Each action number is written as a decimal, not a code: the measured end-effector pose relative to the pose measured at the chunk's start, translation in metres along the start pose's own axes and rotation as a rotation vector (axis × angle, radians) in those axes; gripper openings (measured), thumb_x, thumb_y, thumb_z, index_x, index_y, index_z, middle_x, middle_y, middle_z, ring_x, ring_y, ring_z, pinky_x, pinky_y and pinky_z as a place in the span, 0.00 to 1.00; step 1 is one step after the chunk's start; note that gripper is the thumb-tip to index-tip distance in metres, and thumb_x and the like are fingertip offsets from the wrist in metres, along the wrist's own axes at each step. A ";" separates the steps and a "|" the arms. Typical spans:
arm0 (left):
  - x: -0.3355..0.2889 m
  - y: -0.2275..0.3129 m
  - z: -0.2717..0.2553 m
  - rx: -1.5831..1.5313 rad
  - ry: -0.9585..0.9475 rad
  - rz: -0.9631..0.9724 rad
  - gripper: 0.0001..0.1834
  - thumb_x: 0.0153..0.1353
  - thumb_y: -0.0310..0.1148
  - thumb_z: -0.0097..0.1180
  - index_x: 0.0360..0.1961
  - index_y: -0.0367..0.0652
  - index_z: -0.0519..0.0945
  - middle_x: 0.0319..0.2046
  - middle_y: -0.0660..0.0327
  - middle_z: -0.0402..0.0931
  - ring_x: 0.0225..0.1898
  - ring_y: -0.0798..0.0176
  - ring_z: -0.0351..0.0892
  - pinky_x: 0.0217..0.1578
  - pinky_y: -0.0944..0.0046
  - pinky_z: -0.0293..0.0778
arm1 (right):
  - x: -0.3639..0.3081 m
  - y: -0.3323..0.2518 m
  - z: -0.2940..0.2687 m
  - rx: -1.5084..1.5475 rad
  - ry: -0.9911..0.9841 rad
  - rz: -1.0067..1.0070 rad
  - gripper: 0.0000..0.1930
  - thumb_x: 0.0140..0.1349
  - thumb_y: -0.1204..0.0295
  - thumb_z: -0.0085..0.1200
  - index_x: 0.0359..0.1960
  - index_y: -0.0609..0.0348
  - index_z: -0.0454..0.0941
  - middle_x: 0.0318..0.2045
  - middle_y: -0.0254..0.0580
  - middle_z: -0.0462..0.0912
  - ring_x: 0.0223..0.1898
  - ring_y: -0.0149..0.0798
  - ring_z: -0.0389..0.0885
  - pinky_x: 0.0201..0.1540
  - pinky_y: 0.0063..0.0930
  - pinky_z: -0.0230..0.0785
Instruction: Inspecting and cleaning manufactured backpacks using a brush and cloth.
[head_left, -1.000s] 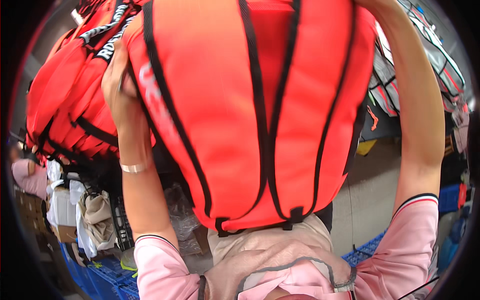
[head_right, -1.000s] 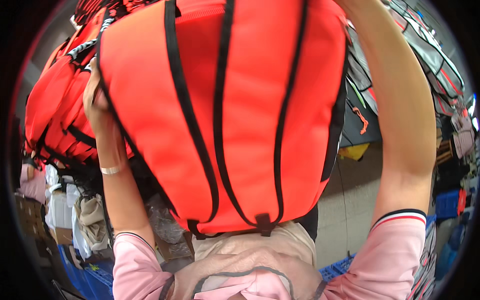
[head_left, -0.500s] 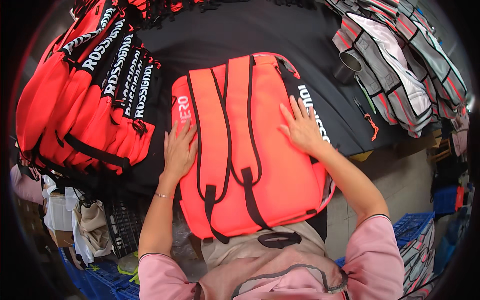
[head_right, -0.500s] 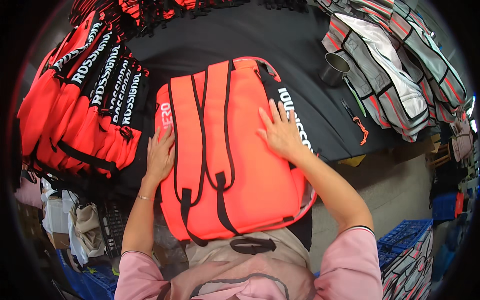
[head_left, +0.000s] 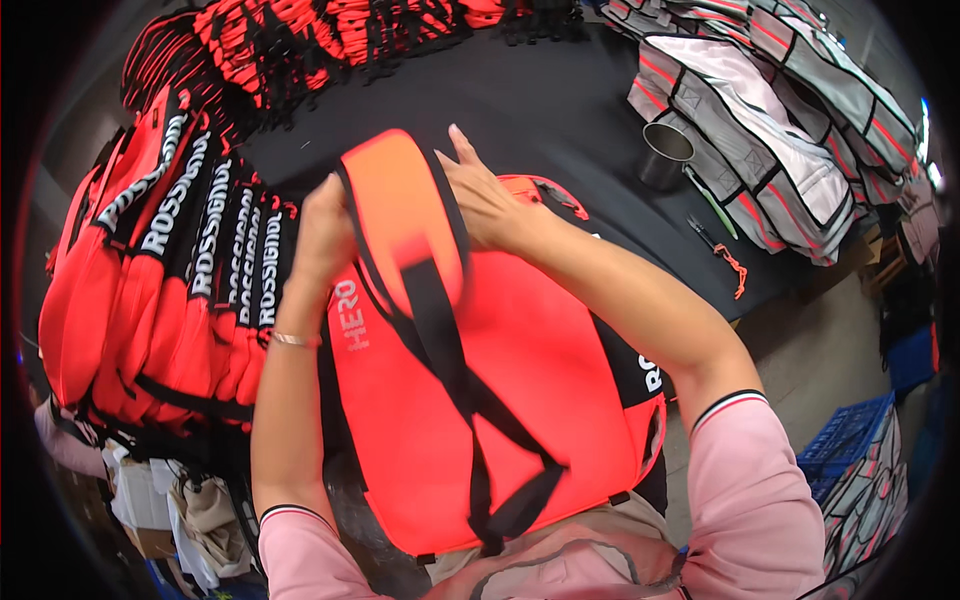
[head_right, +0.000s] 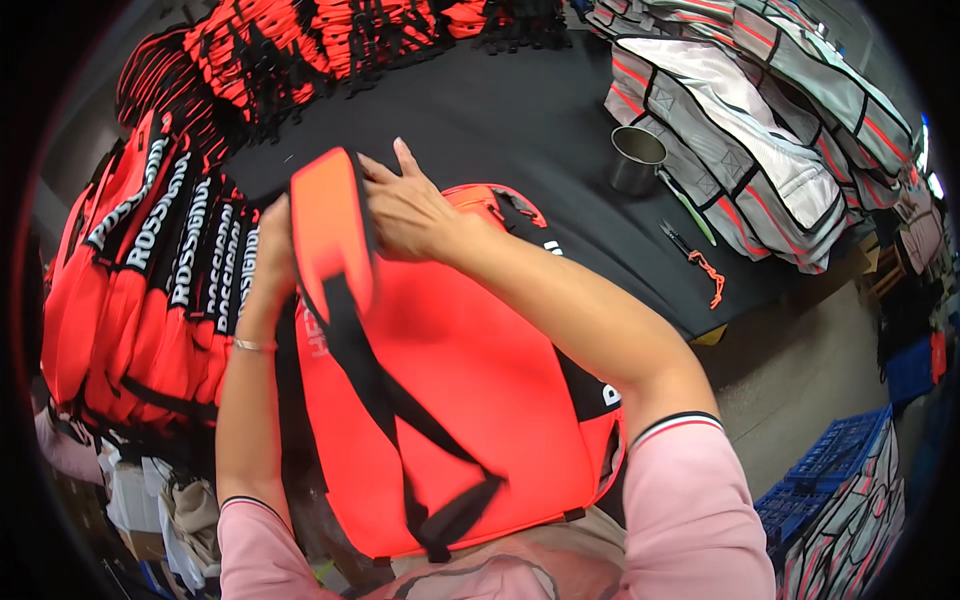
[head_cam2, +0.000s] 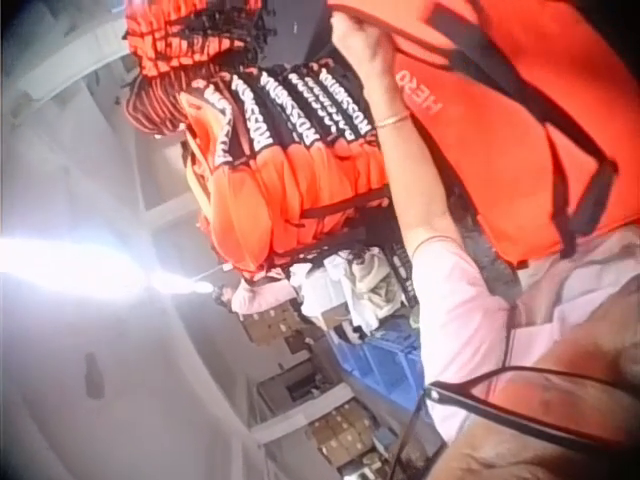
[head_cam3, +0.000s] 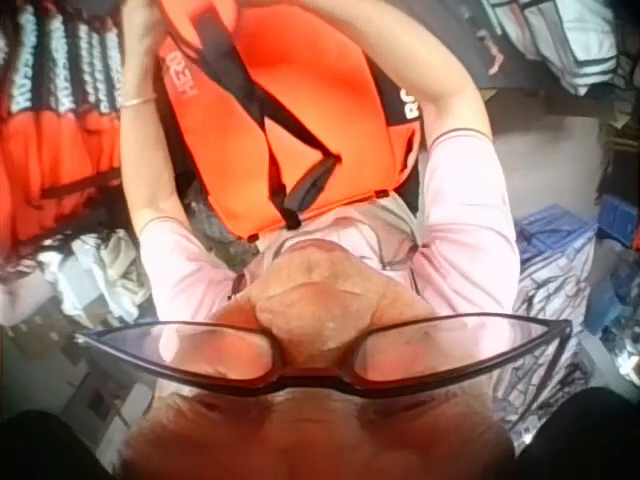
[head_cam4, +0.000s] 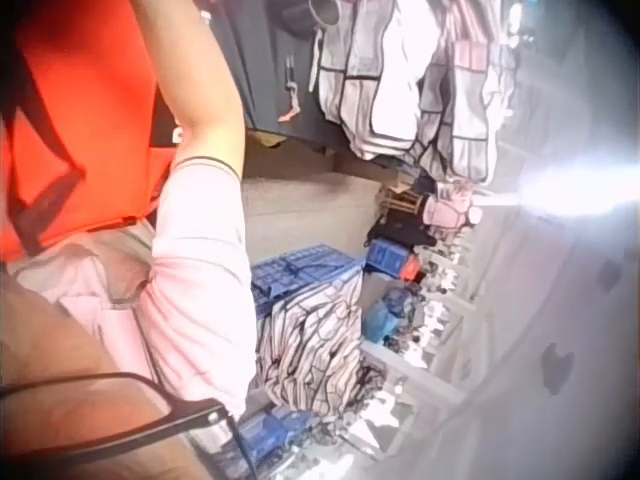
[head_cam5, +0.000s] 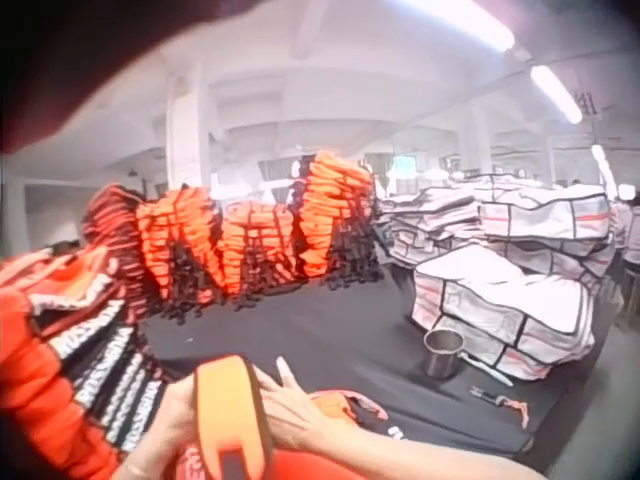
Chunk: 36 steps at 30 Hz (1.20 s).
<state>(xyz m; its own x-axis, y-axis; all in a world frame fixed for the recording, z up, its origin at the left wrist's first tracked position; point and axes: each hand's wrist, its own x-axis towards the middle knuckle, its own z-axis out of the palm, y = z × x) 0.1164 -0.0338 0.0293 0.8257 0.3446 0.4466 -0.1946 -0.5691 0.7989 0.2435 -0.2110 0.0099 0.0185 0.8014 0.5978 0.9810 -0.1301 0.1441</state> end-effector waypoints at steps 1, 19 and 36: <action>0.020 -0.032 -0.026 -0.044 0.059 0.102 0.09 0.63 0.24 0.52 0.42 0.34 0.79 0.34 0.56 0.83 0.35 0.54 0.84 0.37 0.66 0.78 | 0.022 -0.005 -0.009 0.147 -0.141 0.048 0.34 0.59 0.55 0.59 0.67 0.43 0.65 0.71 0.41 0.58 0.71 0.54 0.56 0.65 0.77 0.43; -0.020 -0.116 0.102 1.012 -0.163 0.154 0.25 0.72 0.44 0.41 0.68 0.54 0.67 0.62 0.61 0.71 0.68 0.57 0.63 0.69 0.45 0.48 | -0.053 0.057 0.110 0.100 -0.125 0.376 0.18 0.67 0.54 0.46 0.44 0.50 0.83 0.46 0.45 0.82 0.56 0.47 0.75 0.65 0.59 0.52; -0.065 -0.032 0.186 0.828 -0.237 0.000 0.44 0.64 0.61 0.49 0.71 0.42 0.57 0.72 0.53 0.51 0.74 0.47 0.44 0.69 0.32 0.40 | -0.306 0.067 -0.070 -0.409 -0.331 1.057 0.14 0.64 0.72 0.51 0.50 0.62 0.74 0.47 0.48 0.76 0.50 0.51 0.75 0.47 0.46 0.71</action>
<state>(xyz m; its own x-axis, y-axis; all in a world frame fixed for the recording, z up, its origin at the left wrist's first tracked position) 0.1675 -0.1769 -0.0997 0.9324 0.2320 0.2773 0.1780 -0.9621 0.2068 0.2896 -0.5062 -0.1080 0.8926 0.2877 0.3471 0.3146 -0.9490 -0.0222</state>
